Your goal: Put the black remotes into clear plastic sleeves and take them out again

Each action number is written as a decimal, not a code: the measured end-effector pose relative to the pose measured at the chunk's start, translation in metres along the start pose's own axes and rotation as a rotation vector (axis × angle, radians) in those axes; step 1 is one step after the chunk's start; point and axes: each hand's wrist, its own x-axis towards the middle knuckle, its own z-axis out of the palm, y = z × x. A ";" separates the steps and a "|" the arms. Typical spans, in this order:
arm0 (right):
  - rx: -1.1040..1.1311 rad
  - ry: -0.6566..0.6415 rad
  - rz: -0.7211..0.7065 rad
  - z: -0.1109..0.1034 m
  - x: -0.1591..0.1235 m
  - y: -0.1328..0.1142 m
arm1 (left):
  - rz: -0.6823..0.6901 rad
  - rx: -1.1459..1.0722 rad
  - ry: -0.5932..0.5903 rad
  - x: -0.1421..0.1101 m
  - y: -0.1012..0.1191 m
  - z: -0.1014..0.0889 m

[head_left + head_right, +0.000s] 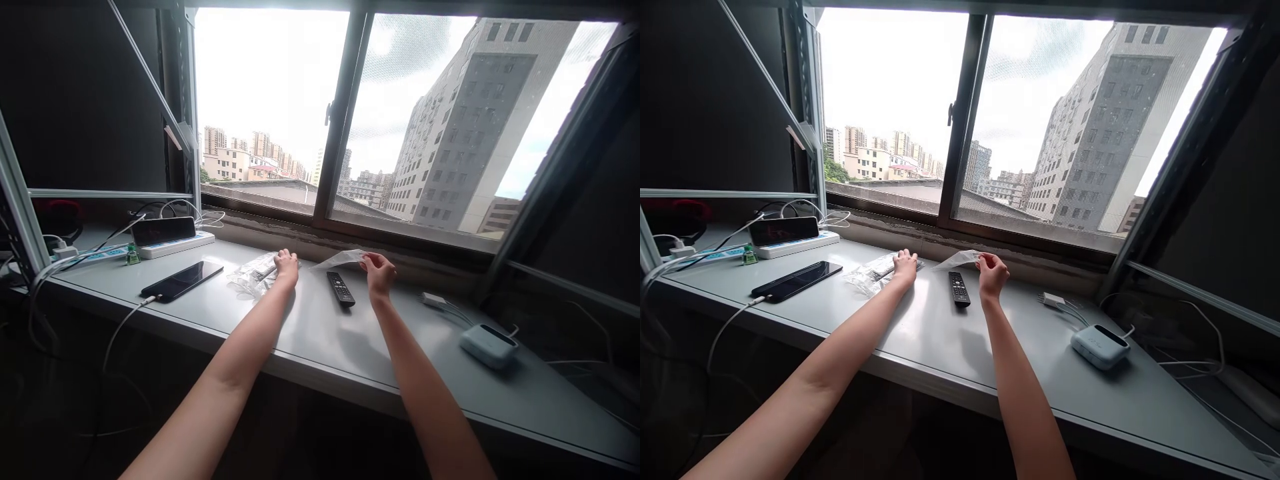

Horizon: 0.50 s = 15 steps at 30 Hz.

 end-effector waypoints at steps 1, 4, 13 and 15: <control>-0.018 -0.007 -0.019 0.000 0.000 0.001 | 0.009 -0.008 0.024 -0.001 0.001 -0.001; -0.144 -0.054 -0.067 0.000 -0.001 0.000 | 0.047 -0.118 0.061 -0.004 0.011 -0.006; -0.749 -0.223 -0.104 -0.001 -0.016 -0.018 | 0.547 -0.417 0.185 -0.040 0.062 -0.029; -0.896 -0.274 -0.116 0.000 -0.019 -0.019 | 0.658 -0.423 0.151 -0.046 0.067 -0.028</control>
